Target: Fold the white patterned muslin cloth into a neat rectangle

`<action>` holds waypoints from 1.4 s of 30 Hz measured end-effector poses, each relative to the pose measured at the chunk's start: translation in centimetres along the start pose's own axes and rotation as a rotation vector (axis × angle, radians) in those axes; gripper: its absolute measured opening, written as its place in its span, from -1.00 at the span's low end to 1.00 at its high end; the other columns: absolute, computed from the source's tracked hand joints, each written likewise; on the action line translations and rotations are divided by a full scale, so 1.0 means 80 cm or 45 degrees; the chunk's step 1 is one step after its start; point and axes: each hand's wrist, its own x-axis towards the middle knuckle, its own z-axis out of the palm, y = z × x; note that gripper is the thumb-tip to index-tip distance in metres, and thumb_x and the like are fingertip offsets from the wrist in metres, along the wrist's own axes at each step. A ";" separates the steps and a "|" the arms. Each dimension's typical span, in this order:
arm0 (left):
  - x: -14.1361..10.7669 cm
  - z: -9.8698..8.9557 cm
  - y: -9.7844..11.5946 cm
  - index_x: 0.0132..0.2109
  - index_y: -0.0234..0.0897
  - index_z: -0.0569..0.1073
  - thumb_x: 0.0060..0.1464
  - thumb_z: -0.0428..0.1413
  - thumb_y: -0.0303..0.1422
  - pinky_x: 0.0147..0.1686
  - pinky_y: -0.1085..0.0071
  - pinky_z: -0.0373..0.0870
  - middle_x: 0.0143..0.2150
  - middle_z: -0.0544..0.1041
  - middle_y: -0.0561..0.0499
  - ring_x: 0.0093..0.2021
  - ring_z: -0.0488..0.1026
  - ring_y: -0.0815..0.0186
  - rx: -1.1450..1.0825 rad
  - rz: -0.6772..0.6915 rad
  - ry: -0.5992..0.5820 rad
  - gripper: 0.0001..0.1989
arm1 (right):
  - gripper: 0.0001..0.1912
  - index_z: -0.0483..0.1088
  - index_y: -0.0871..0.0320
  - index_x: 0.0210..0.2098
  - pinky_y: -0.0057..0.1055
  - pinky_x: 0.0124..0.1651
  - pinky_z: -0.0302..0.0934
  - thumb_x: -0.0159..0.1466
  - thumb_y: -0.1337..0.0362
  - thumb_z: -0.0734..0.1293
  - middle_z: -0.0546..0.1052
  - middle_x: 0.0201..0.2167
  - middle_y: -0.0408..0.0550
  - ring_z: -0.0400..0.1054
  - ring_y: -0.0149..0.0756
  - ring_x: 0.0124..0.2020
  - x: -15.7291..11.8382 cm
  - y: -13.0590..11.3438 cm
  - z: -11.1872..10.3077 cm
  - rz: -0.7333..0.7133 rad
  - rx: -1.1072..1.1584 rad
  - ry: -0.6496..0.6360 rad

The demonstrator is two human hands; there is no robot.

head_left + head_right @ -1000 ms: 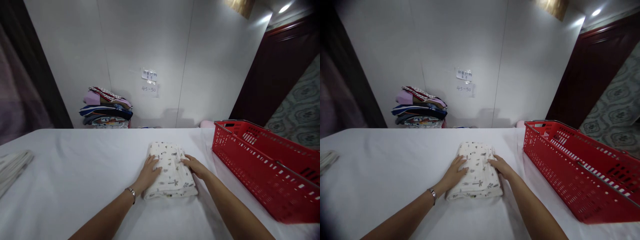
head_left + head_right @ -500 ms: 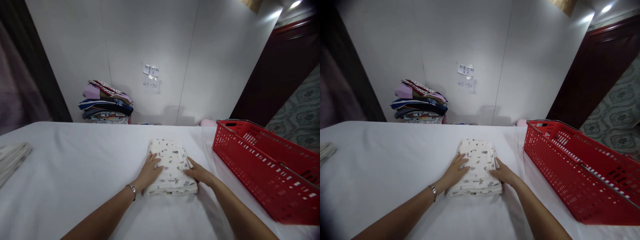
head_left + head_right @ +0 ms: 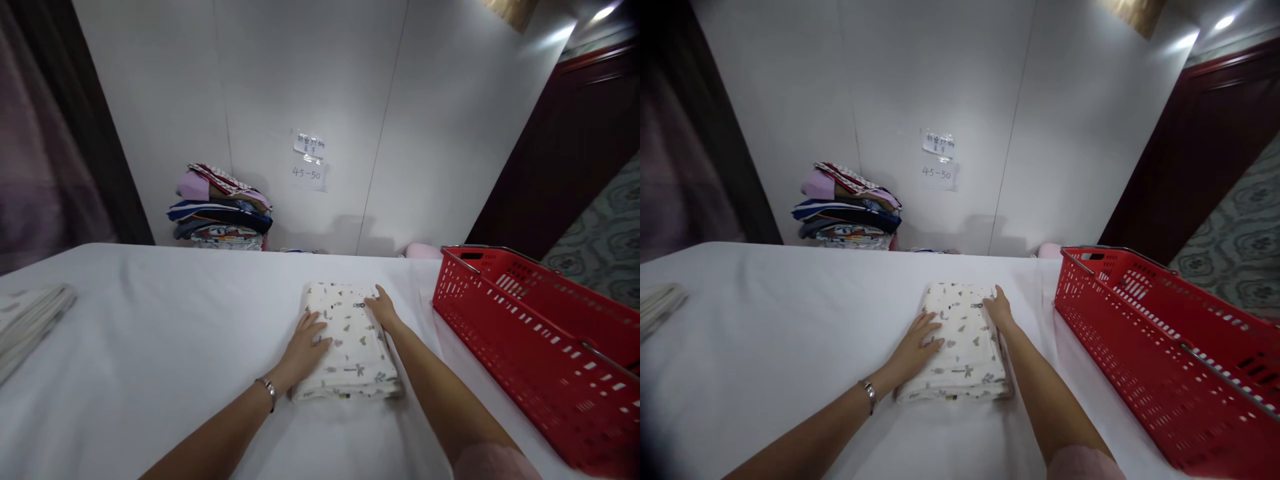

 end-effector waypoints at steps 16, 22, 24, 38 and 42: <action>0.004 0.000 -0.008 0.11 -0.28 0.32 0.09 -0.02 -0.17 0.26 0.16 -0.09 0.34 -0.05 -0.05 0.33 -0.23 0.16 0.054 0.044 -0.026 -0.52 | -0.44 0.02 0.19 0.22 -0.10 0.08 0.03 0.23 0.33 0.13 0.19 0.16 0.25 0.09 0.03 0.16 -0.023 -0.008 0.006 -0.207 -0.666 0.032; 0.003 0.005 -0.008 0.11 -0.30 0.33 0.10 -0.04 -0.20 0.26 0.18 -0.10 0.34 -0.05 -0.07 0.33 -0.24 0.16 0.174 0.089 -0.010 -0.54 | -0.40 -0.10 0.22 0.28 -0.17 0.27 -0.48 0.30 0.14 0.07 -0.19 0.33 0.02 -0.45 -0.18 0.32 -0.032 -0.037 0.024 -0.731 -0.864 -0.065; 0.003 0.005 -0.008 0.12 -0.29 0.31 0.11 -0.05 -0.19 0.26 0.18 -0.09 0.34 -0.04 -0.07 0.33 -0.25 0.16 0.210 0.097 -0.028 -0.53 | -0.32 -0.12 0.25 0.28 -0.13 0.26 -0.49 0.30 0.00 0.03 -0.16 0.33 0.06 -0.42 -0.15 0.32 -0.027 -0.032 0.029 -0.658 -0.915 -0.175; 0.000 0.009 -0.012 0.05 -0.28 0.36 0.10 -0.04 -0.20 0.24 0.18 -0.06 0.30 0.07 -0.08 0.33 -0.19 0.15 0.190 0.193 0.031 -0.59 | -0.32 0.00 0.23 0.25 0.01 0.25 -0.43 0.27 -0.04 0.07 -0.06 0.30 0.11 -0.30 -0.10 0.31 -0.067 -0.012 0.017 -0.517 -0.898 -0.366; 0.000 0.011 -0.012 0.08 -0.30 0.33 0.08 -0.02 -0.21 0.24 0.18 -0.06 0.33 -0.02 -0.09 0.33 -0.21 0.13 0.146 0.127 0.073 -0.55 | -0.32 0.04 0.24 0.24 -0.07 0.28 -0.41 0.24 0.00 0.15 -0.10 0.31 0.10 -0.35 -0.14 0.32 -0.109 0.019 0.000 -0.490 -0.644 -0.341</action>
